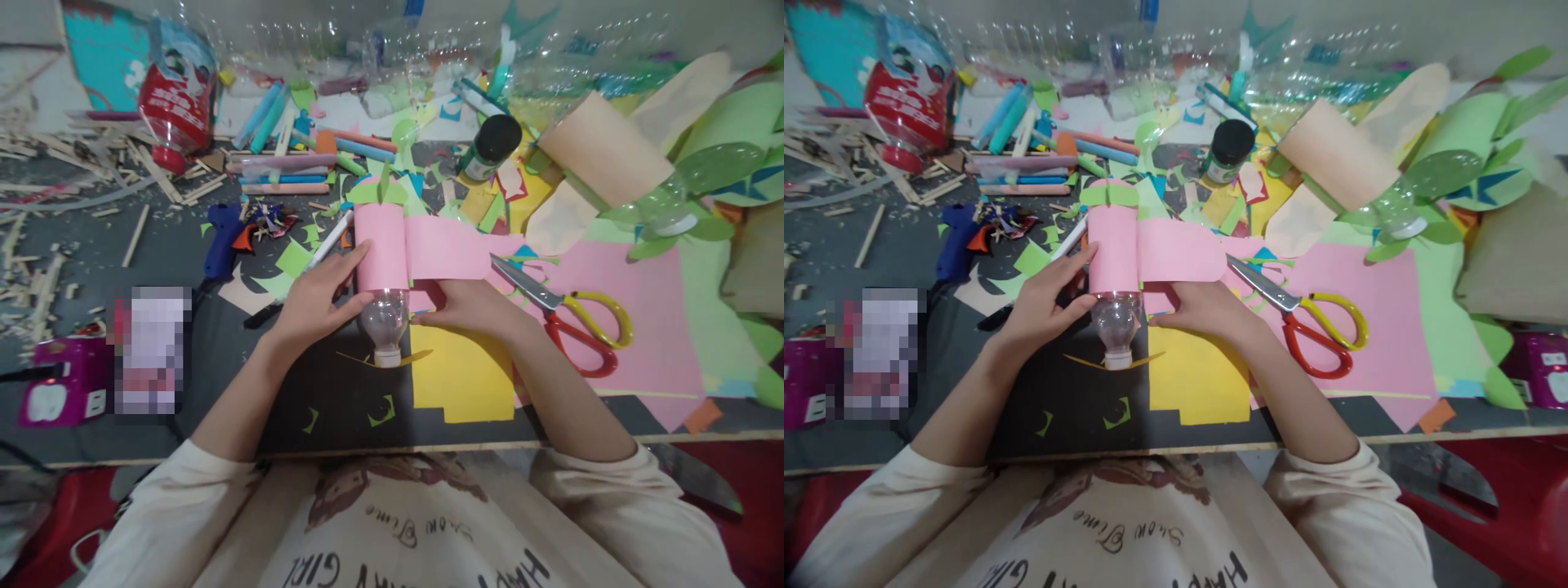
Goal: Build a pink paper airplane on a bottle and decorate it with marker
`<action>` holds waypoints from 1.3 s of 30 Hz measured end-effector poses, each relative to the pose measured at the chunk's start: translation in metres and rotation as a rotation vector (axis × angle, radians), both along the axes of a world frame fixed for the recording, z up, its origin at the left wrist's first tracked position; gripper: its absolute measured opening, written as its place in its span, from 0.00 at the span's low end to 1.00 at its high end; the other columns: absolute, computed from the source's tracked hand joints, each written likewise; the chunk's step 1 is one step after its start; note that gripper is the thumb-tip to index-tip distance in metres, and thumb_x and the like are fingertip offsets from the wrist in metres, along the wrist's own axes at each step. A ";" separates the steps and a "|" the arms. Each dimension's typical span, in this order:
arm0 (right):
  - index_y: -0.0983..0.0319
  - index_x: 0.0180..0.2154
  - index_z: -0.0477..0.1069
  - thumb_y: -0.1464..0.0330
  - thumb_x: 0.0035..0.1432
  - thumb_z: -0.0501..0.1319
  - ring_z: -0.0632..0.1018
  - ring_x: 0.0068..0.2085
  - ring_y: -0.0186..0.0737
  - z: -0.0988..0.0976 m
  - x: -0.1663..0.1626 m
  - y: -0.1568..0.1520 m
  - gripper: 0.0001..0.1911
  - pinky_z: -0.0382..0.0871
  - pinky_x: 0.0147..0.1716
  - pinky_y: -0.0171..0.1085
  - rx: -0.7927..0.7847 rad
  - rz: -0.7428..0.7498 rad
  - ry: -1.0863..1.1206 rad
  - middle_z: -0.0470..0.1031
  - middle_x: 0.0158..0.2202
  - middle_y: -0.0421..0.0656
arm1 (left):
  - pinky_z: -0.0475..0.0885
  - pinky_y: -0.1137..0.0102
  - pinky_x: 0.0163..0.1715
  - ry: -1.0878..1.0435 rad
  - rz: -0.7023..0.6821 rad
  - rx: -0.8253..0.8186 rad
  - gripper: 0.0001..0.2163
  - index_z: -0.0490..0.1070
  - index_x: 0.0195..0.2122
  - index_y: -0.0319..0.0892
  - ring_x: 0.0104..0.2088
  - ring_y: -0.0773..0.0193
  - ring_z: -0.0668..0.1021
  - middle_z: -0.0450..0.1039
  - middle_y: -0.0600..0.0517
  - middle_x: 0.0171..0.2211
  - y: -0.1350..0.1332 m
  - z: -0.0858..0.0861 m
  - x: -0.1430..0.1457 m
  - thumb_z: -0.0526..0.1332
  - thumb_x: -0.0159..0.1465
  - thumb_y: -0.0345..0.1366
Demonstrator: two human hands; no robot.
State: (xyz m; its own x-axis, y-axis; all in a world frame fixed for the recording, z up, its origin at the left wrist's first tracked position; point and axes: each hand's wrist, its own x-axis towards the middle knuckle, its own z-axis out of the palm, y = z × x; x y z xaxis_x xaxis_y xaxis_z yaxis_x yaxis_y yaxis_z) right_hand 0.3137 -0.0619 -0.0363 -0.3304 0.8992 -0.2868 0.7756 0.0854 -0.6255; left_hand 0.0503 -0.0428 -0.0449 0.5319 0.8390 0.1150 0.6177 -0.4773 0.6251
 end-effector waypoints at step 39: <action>0.51 0.67 0.52 0.49 0.68 0.47 0.59 0.71 0.60 -0.011 -0.014 -0.028 0.30 0.53 0.67 0.66 0.668 -0.321 0.107 0.62 0.67 0.52 | 0.50 0.73 0.16 -0.864 0.426 -0.745 0.28 0.53 0.19 0.46 0.16 0.74 0.51 0.46 0.63 0.14 -0.007 0.022 0.035 0.70 0.47 0.58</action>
